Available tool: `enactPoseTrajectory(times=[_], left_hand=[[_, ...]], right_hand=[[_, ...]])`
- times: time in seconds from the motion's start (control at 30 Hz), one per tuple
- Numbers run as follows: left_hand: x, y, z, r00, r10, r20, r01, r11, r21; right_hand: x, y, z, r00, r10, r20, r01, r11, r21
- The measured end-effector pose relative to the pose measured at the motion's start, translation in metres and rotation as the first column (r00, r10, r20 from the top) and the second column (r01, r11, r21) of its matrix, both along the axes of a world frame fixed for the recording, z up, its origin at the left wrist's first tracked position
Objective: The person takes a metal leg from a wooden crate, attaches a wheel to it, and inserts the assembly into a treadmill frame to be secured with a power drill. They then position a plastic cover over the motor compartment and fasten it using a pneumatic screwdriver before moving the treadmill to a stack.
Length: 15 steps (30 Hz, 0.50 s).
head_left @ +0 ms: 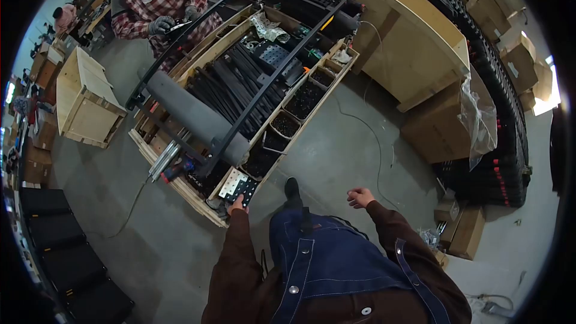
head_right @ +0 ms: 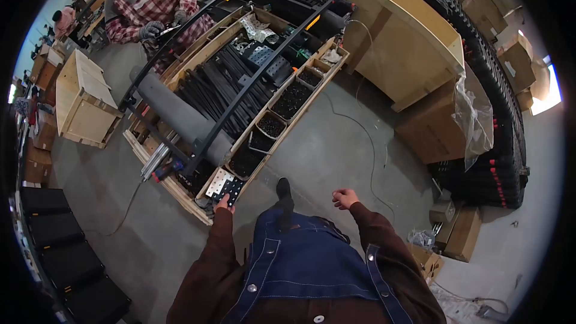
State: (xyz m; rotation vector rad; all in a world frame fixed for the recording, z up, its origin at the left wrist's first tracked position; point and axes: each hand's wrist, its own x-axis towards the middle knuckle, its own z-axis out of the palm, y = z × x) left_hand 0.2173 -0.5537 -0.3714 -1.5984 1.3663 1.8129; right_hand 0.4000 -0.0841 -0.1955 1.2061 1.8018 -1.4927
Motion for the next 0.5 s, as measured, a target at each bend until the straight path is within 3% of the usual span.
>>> enactPoseTrajectory(times=[0.07, 0.13, 0.2, 0.27, 0.33, 0.4, 0.43, 0.47, 0.5], left_hand=[[0.01, 0.007, 0.026, 0.997, 0.029, 0.076, -0.022, 0.996, -0.086], [0.029, 0.014, 0.081, 0.99, 0.059, -0.128, -0.036, 0.984, 0.177], [0.037, 0.039, 0.134, 0.97, 0.083, -0.229, -0.001, 0.941, 0.34], [0.021, 0.094, 0.227, 0.936, -0.038, -0.351, 0.178, 0.91, 0.375], [0.003, 0.14, 0.243, 0.802, -0.169, -0.573, 0.38, 0.884, 0.271], [-0.037, 0.201, 0.269, 0.699, -0.282, -0.658, 0.441, 0.894, 0.086], [-0.062, 0.225, 0.275, 0.607, -0.424, -0.672, 0.523, 0.85, -0.063], [-0.086, 0.254, 0.29, 0.61, -0.353, -0.71, 0.523, 0.852, 0.026], [-0.112, 0.286, 0.307, 0.6, -0.271, -0.753, 0.522, 0.845, 0.112]], right_hand=[[-0.039, 0.026, 0.005, 1.0, 0.001, -0.017, -0.001, 1.0, -0.005], [-0.086, 0.045, 0.02, 0.995, 0.009, -0.096, -0.012, 0.999, -0.032], [-0.143, 0.048, 0.061, 0.97, 0.046, -0.239, -0.076, 0.99, -0.116], [-0.199, 0.042, 0.104, 0.879, 0.121, -0.461, -0.22, 0.961, -0.168], [-0.259, 0.032, 0.164, 0.714, 0.332, -0.616, -0.417, 0.909, 0.006], [-0.311, 0.024, 0.207, 0.555, 0.359, -0.75, -0.5, 0.865, 0.044], [-0.339, 0.03, 0.226, 0.374, 0.493, -0.786, -0.557, 0.796, 0.235], [-0.363, 0.039, 0.234, 0.172, 0.606, -0.776, -0.564, 0.707, 0.427], [-0.385, 0.049, 0.228, 0.04, 0.603, -0.797, -0.504, 0.701, 0.505]])
